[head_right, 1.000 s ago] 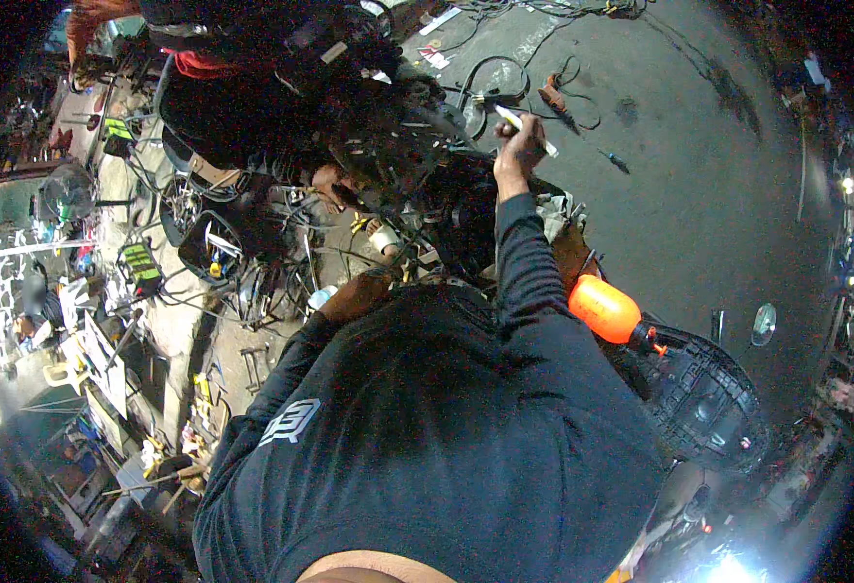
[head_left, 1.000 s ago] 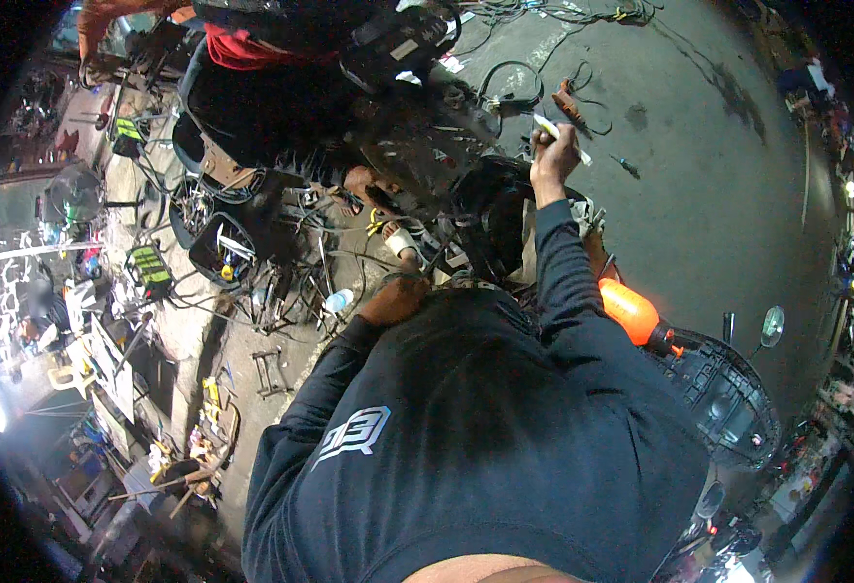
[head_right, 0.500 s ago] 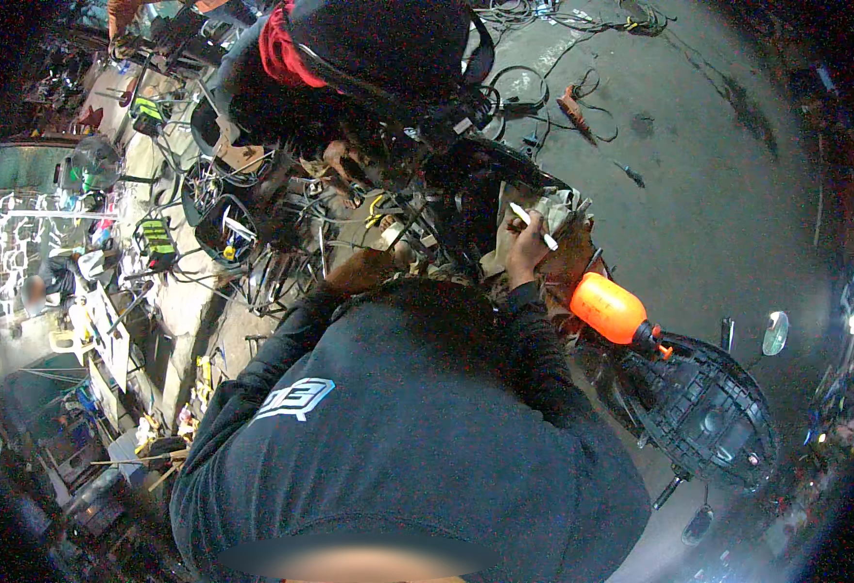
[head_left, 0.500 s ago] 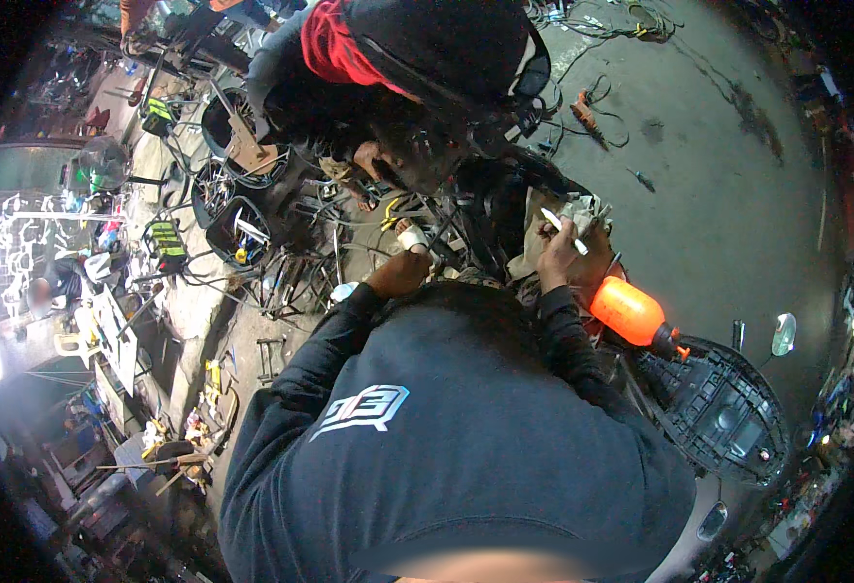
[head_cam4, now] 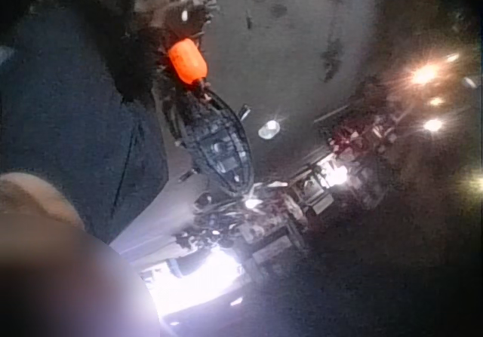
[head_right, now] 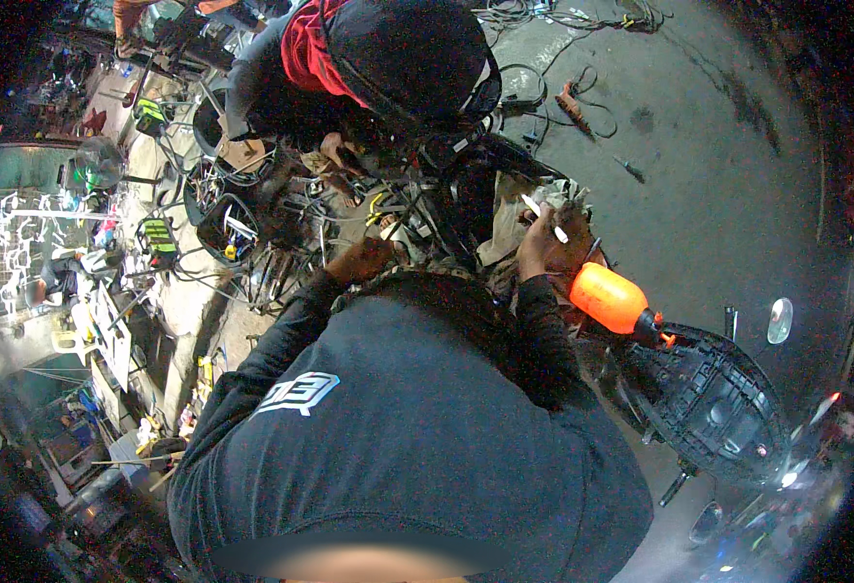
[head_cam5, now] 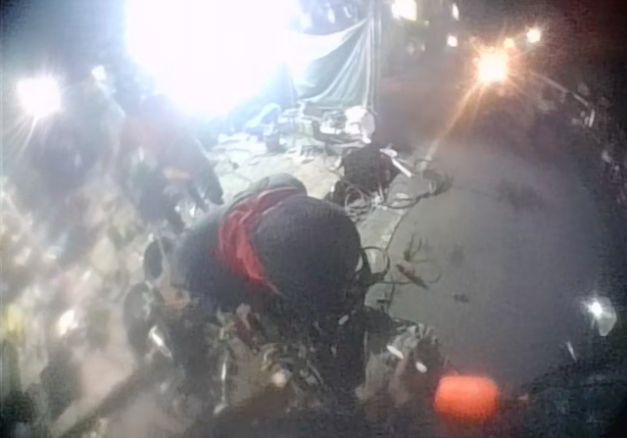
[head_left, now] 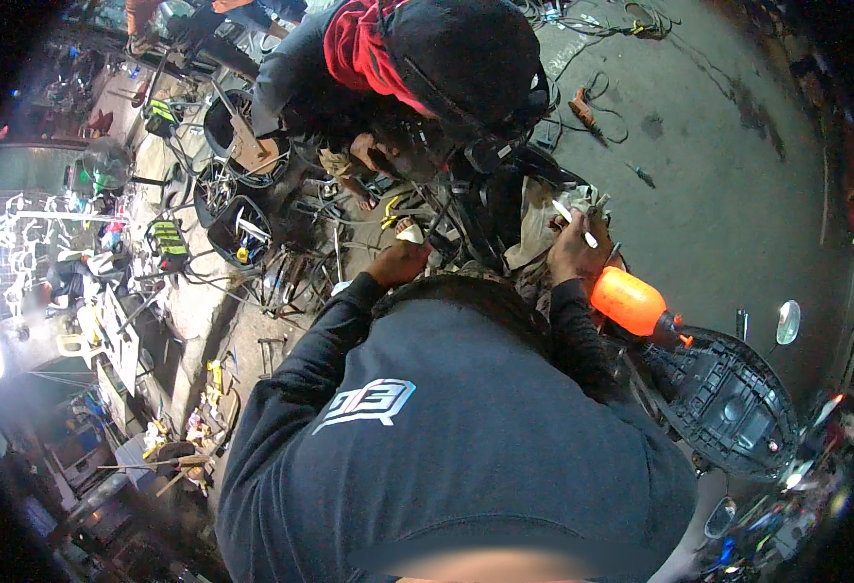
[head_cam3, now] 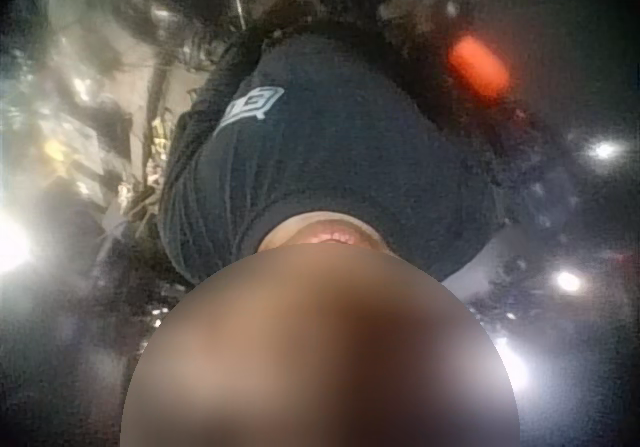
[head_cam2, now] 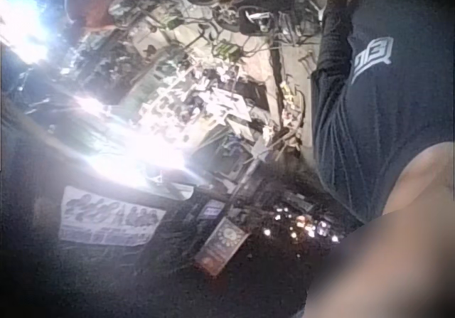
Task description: The person uses a white marker to mark a black motorcycle part while another person assists. The camera wearer holds the part and marks it repeatedly, then sets the marker down and continues handling the part with both hands.
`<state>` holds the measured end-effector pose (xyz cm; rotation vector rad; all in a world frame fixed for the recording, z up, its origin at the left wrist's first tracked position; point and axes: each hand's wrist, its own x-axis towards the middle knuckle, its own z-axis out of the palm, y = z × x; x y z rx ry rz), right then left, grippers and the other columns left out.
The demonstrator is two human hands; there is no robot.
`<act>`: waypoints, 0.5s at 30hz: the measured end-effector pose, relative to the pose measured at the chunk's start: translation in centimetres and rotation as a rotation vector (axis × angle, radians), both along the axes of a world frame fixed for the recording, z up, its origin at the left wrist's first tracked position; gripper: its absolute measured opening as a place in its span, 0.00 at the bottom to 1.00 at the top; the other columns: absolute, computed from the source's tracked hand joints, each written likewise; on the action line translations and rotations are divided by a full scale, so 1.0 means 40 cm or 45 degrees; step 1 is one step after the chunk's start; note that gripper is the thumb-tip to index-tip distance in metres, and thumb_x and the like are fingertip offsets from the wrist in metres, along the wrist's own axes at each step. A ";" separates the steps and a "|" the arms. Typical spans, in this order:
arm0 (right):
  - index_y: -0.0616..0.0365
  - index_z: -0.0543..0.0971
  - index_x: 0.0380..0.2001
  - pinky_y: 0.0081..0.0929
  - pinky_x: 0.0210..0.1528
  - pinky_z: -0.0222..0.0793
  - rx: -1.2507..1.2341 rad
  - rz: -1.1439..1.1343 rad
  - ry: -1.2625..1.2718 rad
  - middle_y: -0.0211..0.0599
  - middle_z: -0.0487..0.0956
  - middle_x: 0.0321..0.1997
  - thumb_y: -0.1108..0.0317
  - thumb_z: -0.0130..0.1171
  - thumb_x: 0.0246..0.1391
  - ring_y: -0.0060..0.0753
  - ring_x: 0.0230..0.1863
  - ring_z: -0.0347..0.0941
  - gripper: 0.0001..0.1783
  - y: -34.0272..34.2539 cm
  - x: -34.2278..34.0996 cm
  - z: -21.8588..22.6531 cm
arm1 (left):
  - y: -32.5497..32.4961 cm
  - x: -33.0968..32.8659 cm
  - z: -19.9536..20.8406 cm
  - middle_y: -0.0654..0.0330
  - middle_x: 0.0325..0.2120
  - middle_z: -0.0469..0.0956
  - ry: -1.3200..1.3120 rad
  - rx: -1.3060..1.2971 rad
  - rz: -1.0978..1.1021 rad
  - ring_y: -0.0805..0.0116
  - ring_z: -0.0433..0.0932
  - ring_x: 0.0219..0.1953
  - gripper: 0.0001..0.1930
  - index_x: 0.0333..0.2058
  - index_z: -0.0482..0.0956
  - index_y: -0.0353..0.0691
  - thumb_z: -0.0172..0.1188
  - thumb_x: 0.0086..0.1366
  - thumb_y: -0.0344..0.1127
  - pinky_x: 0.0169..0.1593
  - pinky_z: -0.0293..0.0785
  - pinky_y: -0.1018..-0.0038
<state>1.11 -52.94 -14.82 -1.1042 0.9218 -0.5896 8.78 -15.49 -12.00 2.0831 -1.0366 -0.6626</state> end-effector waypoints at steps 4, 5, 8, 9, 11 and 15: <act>0.50 0.75 0.34 0.22 0.30 0.69 0.057 -0.055 -0.022 0.27 0.75 0.26 0.54 0.51 0.62 0.23 0.25 0.73 0.12 -0.004 -0.014 -0.014 | -0.003 0.015 -0.050 0.50 0.13 0.67 -0.120 -0.207 -0.012 0.53 0.73 0.19 0.18 0.31 0.77 0.36 0.47 0.74 0.42 0.26 0.66 0.58; 0.51 0.75 0.34 0.23 0.30 0.69 0.050 -0.100 -0.029 0.27 0.75 0.26 0.54 0.51 0.63 0.23 0.25 0.73 0.13 -0.002 -0.014 -0.012 | -0.004 0.029 -0.061 0.50 0.13 0.67 -0.109 -0.309 -0.078 0.53 0.72 0.18 0.17 0.31 0.76 0.36 0.47 0.74 0.41 0.25 0.66 0.58; 0.52 0.75 0.35 0.23 0.31 0.71 0.013 -0.153 -0.093 0.27 0.75 0.27 0.55 0.51 0.63 0.24 0.27 0.74 0.13 0.011 -0.003 0.003 | 0.003 0.063 -0.078 0.50 0.13 0.66 -0.302 -0.430 -0.196 0.53 0.70 0.17 0.15 0.28 0.73 0.37 0.47 0.73 0.38 0.23 0.63 0.58; 0.52 0.75 0.36 0.23 0.31 0.71 0.019 -0.194 -0.107 0.27 0.75 0.27 0.55 0.52 0.63 0.23 0.27 0.74 0.13 0.019 0.004 0.009 | 0.005 0.071 -0.080 0.50 0.14 0.67 -0.394 -0.416 -0.233 0.53 0.70 0.17 0.15 0.28 0.72 0.37 0.47 0.73 0.38 0.23 0.63 0.58; 0.52 0.75 0.37 0.23 0.31 0.71 0.059 -0.255 -0.088 0.27 0.76 0.28 0.55 0.53 0.62 0.23 0.27 0.74 0.12 0.038 0.016 0.025 | 0.013 0.079 -0.075 0.51 0.16 0.70 -0.340 -0.284 -0.290 0.52 0.71 0.19 0.13 0.29 0.72 0.37 0.49 0.71 0.38 0.24 0.65 0.59; 0.53 0.75 0.36 0.24 0.34 0.72 0.113 -0.244 -0.038 0.29 0.77 0.29 0.54 0.53 0.63 0.25 0.28 0.75 0.14 0.084 0.036 0.062 | 0.021 0.094 -0.030 0.51 0.22 0.75 -0.019 -0.300 -0.209 0.49 0.77 0.27 0.10 0.32 0.75 0.35 0.53 0.67 0.37 0.31 0.72 0.60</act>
